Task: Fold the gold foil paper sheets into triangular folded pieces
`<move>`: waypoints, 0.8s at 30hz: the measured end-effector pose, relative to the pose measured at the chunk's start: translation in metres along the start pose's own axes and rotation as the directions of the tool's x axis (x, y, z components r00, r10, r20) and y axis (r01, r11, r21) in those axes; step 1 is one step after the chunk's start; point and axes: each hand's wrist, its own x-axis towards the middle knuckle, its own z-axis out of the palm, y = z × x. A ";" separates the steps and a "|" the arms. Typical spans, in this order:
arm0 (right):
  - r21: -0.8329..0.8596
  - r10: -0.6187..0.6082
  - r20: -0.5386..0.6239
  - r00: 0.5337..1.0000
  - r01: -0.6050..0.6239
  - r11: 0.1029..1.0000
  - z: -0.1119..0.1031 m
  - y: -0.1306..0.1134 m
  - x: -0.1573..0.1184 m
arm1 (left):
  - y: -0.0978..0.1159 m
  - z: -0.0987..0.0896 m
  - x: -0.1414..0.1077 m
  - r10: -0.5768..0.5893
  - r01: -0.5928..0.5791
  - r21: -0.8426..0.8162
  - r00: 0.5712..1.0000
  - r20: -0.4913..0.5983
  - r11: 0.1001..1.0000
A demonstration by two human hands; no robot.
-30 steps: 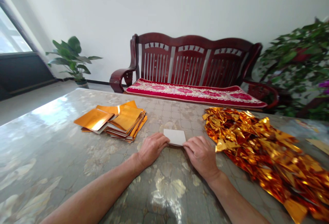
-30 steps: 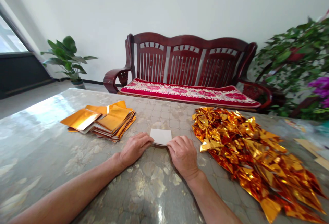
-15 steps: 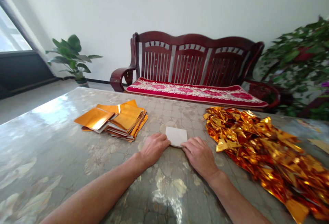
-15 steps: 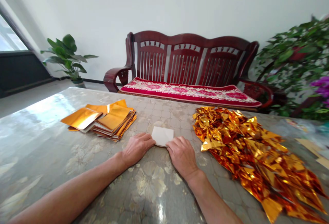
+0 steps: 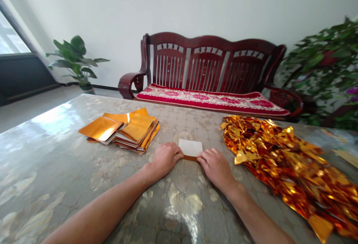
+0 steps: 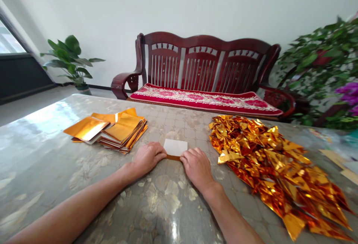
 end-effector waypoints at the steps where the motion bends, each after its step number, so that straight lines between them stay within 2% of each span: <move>1: -0.005 0.009 0.005 1.000 -0.009 1.000 0.000 0.000 0.001 | 0.000 0.000 0.001 -0.024 0.024 -0.001 1.000 0.005 1.000; 9: -0.012 0.056 0.019 0.998 -0.056 0.998 0.000 -0.002 0.006 | 0.000 0.000 0.005 -0.143 0.143 0.029 0.990 0.002 0.989; 24: -0.035 0.112 0.049 0.993 -0.110 0.993 0.001 -0.002 0.007 | 0.005 -0.001 0.005 -0.110 0.112 0.162 0.994 -0.022 0.980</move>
